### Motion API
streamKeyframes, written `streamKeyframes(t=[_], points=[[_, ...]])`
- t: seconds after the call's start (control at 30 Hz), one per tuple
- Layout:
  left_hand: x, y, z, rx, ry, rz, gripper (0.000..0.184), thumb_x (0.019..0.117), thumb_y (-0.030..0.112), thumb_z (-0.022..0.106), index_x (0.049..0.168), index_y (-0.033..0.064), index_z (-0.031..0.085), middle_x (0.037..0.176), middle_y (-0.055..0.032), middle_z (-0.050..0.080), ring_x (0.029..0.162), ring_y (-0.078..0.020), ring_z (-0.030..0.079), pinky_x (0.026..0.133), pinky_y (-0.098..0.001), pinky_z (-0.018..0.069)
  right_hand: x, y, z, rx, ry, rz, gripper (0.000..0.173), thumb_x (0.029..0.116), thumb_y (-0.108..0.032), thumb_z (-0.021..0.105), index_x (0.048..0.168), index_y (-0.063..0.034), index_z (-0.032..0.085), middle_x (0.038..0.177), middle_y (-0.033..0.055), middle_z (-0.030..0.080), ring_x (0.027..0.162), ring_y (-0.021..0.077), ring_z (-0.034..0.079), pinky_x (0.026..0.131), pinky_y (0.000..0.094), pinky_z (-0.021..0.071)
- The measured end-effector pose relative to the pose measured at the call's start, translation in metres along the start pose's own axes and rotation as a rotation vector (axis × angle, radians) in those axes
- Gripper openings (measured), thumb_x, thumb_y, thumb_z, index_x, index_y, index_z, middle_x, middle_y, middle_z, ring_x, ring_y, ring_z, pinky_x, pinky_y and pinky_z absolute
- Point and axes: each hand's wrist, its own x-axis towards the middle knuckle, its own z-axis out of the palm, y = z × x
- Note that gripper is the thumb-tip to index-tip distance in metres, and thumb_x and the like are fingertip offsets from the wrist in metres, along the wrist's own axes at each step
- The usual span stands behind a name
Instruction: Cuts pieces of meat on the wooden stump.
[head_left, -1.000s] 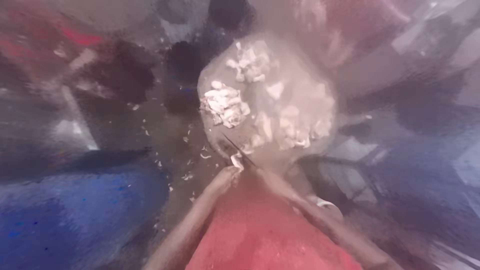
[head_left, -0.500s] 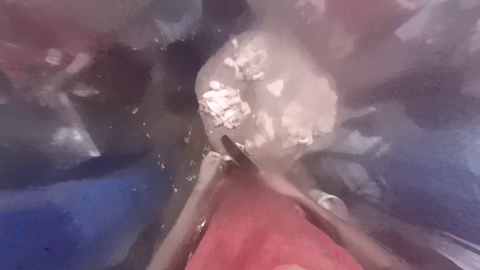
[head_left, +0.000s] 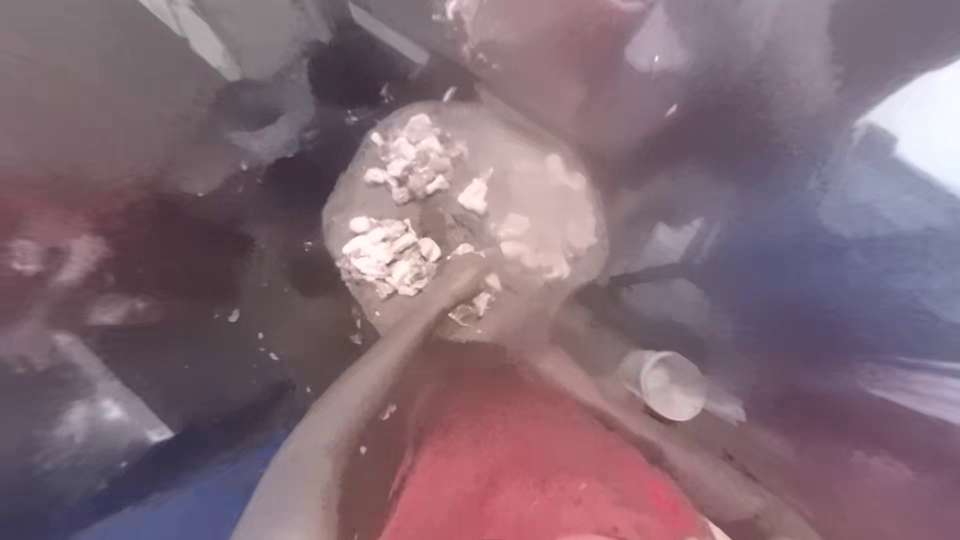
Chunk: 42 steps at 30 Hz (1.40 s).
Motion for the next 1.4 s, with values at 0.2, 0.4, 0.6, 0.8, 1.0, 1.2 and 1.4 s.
streamKeyframes(t=[0.2, 0.4, 0.6, 0.8, 1.0, 1.2, 1.4], points=[[0.001, -0.008, 0.009, 0.104, -0.114, -0.154, 0.047, 0.0877, 0.035, 0.076, 0.127, 0.0113, 0.068, 0.131, -0.0197, 0.064, 0.121, -0.0435, 0.059, 0.095, -0.0687, 0.0485, 0.014, 0.004, -0.001, 0.237, -0.002, -0.061, 0.047, 0.0992, -0.044, 0.065, 0.132, -0.0105, 0.066, 0.124, 0.0171, 0.069, 0.115, 0.0345, 0.066, 0.101, 0.0561, 0.0513], [-0.080, 0.017, -0.063, -1.085, 0.289, -0.350, 0.060, 0.0880, 0.020, 0.076, 0.139, 0.0022, 0.051, 0.117, -0.0112, 0.068, 0.102, -0.0187, 0.068, 0.089, -0.0373, 0.0594, 0.019, 0.039, -0.014, 0.625, -0.057, 0.133, 0.052, 0.1049, -0.051, 0.047, 0.133, -0.0087, 0.059, 0.115, 0.0178, 0.068, 0.107, 0.0319, 0.068, 0.095, 0.0570, 0.0535], [-0.133, 0.032, -0.017, -1.319, 0.764, -0.429, 0.046, 0.0922, 0.014, 0.073, 0.128, -0.0034, 0.050, 0.105, -0.0090, 0.068, 0.092, -0.0162, 0.069, 0.084, -0.0370, 0.0610, 0.014, 0.083, 0.000, 0.803, 0.135, 0.270, 0.054, 0.1066, -0.046, 0.048, 0.142, -0.0047, 0.054, 0.113, 0.0181, 0.069, 0.100, 0.0265, 0.069, 0.093, 0.0480, 0.0561], [-0.134, 0.021, 0.106, -0.670, 0.383, -0.851, 0.035, 0.0961, 0.034, 0.069, 0.114, 0.0036, 0.069, 0.101, -0.0138, 0.071, 0.092, -0.0242, 0.069, 0.087, -0.0460, 0.0574, 0.014, 0.028, -0.051, 0.588, 0.165, 0.084, 0.055, 0.1099, -0.042, 0.038, 0.152, -0.0079, 0.044, 0.133, 0.0160, 0.064, 0.118, 0.0235, 0.065, 0.104, 0.0457, 0.0523], [-0.144, 0.031, 0.098, -0.656, 0.380, -0.860, 0.033, 0.0945, 0.034, 0.071, 0.111, 0.0056, 0.070, 0.100, -0.0120, 0.073, 0.094, -0.0247, 0.071, 0.089, -0.0495, 0.0573, 0.014, -0.034, -0.068, 0.605, 0.147, -0.202, 0.052, 0.1084, -0.044, 0.041, 0.135, -0.0025, 0.058, 0.106, 0.0117, 0.070, 0.093, 0.0157, 0.068, 0.088, 0.0366, 0.0571], [-0.142, 0.024, 0.108, -0.613, 0.342, -0.824, 0.050, 0.0947, 0.042, 0.069, 0.130, 0.0079, 0.060, 0.107, -0.0124, 0.071, 0.095, -0.0250, 0.071, 0.087, -0.0476, 0.0591, 0.042, -0.003, -0.033, 0.274, -0.138, 0.117, 0.064, 0.1079, -0.058, 0.028, 0.136, -0.0081, 0.058, 0.118, 0.0179, 0.069, 0.110, 0.0325, 0.067, 0.097, 0.0572, 0.0526], [-0.142, 0.019, 0.100, -0.603, 0.033, -0.799, 0.048, 0.0948, 0.039, 0.066, 0.134, 0.0106, 0.061, 0.123, -0.0154, 0.068, 0.112, -0.0326, 0.067, 0.096, -0.0580, 0.0535, 0.018, 0.004, -0.028, 0.386, -0.092, 0.160, 0.055, 0.1092, -0.049, 0.036, 0.138, -0.0057, 0.055, 0.116, 0.0169, 0.068, 0.106, 0.0278, 0.068, 0.095, 0.0497, 0.0551]])
